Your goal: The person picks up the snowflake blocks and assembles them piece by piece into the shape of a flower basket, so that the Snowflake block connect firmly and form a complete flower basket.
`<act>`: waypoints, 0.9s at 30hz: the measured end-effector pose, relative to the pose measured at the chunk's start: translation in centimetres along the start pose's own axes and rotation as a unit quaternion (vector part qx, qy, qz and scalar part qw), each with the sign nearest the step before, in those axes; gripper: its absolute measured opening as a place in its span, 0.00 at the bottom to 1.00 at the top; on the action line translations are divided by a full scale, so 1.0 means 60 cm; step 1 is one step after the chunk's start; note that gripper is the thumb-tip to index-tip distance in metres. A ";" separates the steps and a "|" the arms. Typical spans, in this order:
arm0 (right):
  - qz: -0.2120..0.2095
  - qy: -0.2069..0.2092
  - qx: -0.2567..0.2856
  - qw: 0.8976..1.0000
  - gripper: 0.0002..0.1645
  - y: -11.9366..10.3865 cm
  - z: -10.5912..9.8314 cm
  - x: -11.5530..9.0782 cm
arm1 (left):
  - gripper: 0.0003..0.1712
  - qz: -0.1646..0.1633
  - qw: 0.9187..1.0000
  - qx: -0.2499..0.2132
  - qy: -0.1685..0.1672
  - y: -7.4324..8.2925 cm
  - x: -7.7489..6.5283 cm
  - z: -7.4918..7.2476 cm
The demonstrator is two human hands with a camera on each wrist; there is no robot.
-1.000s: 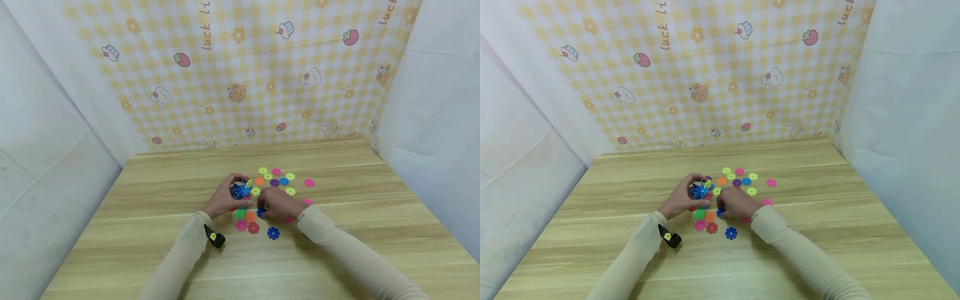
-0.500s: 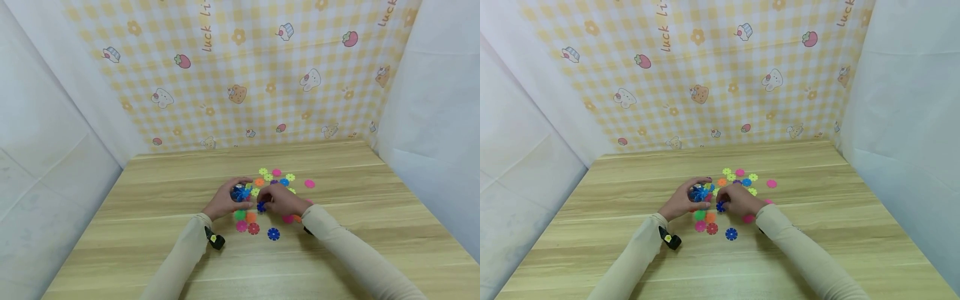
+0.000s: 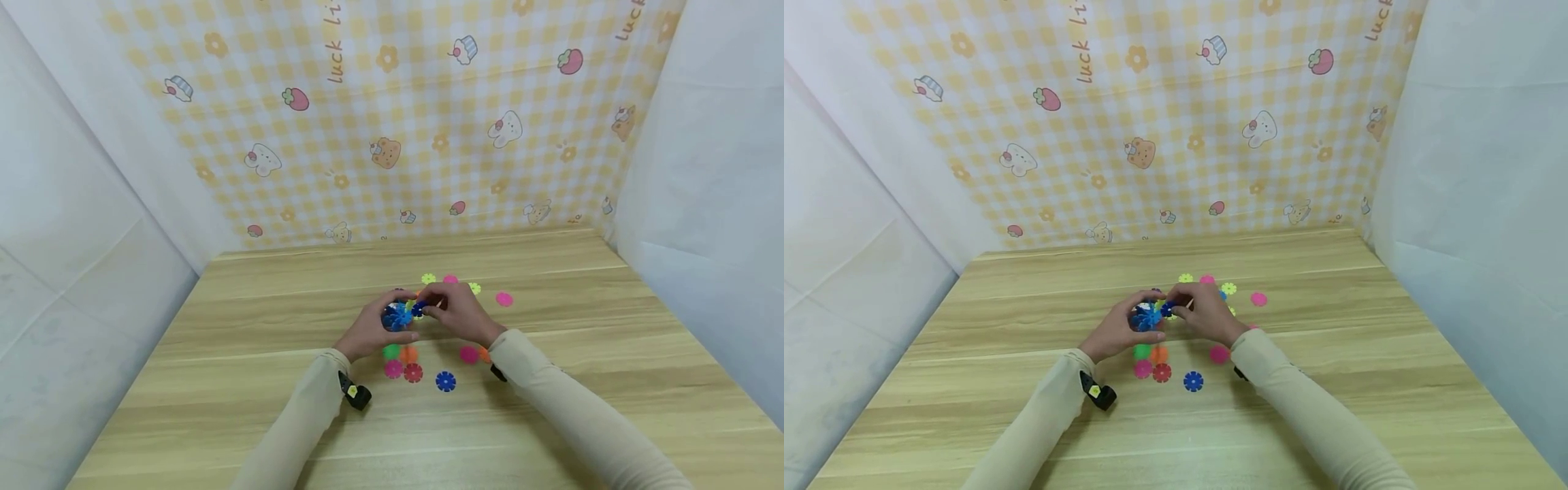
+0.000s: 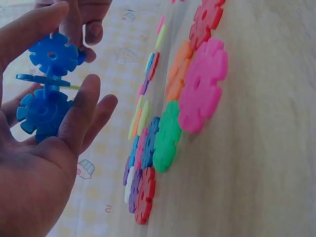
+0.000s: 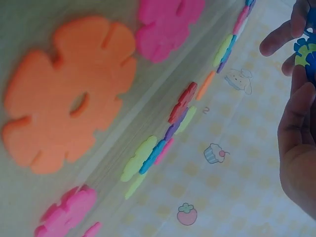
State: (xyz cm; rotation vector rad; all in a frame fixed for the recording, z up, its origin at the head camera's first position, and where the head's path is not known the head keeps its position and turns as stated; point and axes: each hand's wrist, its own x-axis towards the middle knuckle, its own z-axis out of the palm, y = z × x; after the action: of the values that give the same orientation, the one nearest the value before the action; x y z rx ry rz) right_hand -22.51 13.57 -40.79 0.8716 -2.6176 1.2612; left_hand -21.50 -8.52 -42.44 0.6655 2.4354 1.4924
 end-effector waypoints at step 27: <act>-0.001 -0.032 -0.043 0.999 0.11 -0.020 0.010 -0.010 | 0.39 -0.002 1.000 0.000 -0.002 -0.006 0.001 0.002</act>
State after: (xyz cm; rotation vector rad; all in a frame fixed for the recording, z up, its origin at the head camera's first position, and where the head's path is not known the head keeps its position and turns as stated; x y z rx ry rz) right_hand -21.28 12.79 -40.57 0.9141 -2.6963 1.1305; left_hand -21.62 -8.54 -42.83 0.6617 2.4326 1.4885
